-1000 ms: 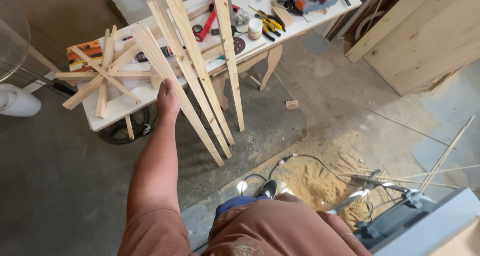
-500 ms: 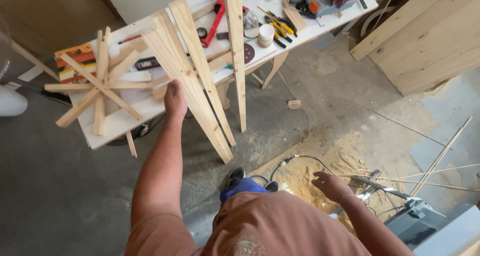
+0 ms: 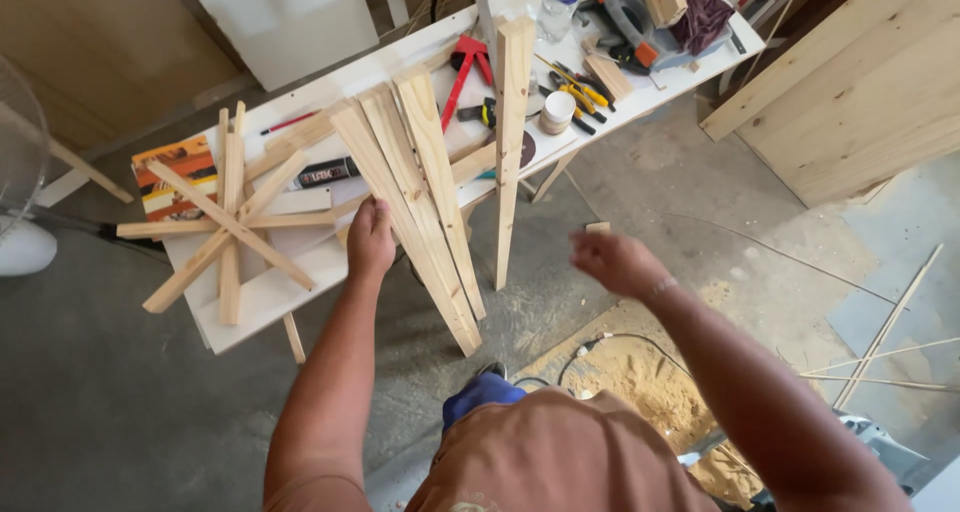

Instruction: Sorting and preparing wooden slats for cutting on a table saw

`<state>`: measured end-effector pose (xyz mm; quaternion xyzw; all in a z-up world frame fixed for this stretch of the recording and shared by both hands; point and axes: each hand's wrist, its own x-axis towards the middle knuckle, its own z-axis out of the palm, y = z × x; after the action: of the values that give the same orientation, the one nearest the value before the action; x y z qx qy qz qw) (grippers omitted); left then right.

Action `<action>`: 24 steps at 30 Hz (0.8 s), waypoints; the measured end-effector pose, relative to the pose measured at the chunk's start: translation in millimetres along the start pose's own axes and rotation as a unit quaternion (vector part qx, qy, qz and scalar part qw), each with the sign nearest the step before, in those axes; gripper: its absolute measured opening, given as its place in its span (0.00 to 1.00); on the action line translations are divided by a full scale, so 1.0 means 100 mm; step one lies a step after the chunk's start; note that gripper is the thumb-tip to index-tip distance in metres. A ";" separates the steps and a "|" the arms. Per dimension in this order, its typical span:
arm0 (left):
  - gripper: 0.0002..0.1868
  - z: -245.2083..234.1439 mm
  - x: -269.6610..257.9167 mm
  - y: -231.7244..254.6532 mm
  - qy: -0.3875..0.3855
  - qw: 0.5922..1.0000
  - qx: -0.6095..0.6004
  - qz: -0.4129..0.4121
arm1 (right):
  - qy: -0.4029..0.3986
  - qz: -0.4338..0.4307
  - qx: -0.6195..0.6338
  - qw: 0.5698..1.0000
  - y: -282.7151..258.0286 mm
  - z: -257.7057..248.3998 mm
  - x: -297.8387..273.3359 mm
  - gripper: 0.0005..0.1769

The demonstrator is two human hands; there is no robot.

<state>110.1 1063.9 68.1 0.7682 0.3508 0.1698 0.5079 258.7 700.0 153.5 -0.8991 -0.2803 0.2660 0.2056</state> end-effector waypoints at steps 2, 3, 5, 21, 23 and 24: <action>0.23 -0.05 -0.01 0.09 -0.009 1.000 0.012 0.009 | 0.077 -0.054 -0.009 0.996 -0.41 -0.33 0.23 0.26; 0.24 -0.07 -0.02 0.13 -0.016 0.999 0.026 0.015 | 0.149 -0.108 -0.019 0.983 -0.61 -0.49 0.35 0.30; 0.25 -0.11 -0.10 0.22 -0.025 0.999 0.037 0.016 | 0.222 -0.148 -0.051 0.962 -0.79 -0.70 0.74 0.37; 0.18 0.87 -1.20 -0.63 -0.120 0.989 0.082 0.030 | 0.430 -0.274 0.080 0.857 -0.78 -0.59 0.02 0.21; 0.18 1.13 -1.38 -0.45 -0.214 0.973 0.082 -0.022 | 0.484 -0.231 0.079 0.840 -0.34 -0.28 -0.51 0.26; 0.19 1.23 -1.51 -0.37 -0.289 0.949 0.088 -0.092 | 0.520 -0.201 0.084 0.826 -0.15 -0.09 -0.80 0.32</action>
<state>67.5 884.2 -3.0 0.7904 0.2723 -0.1384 0.5310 202.0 660.0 197.2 -0.8073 -0.2827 -0.2658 0.4445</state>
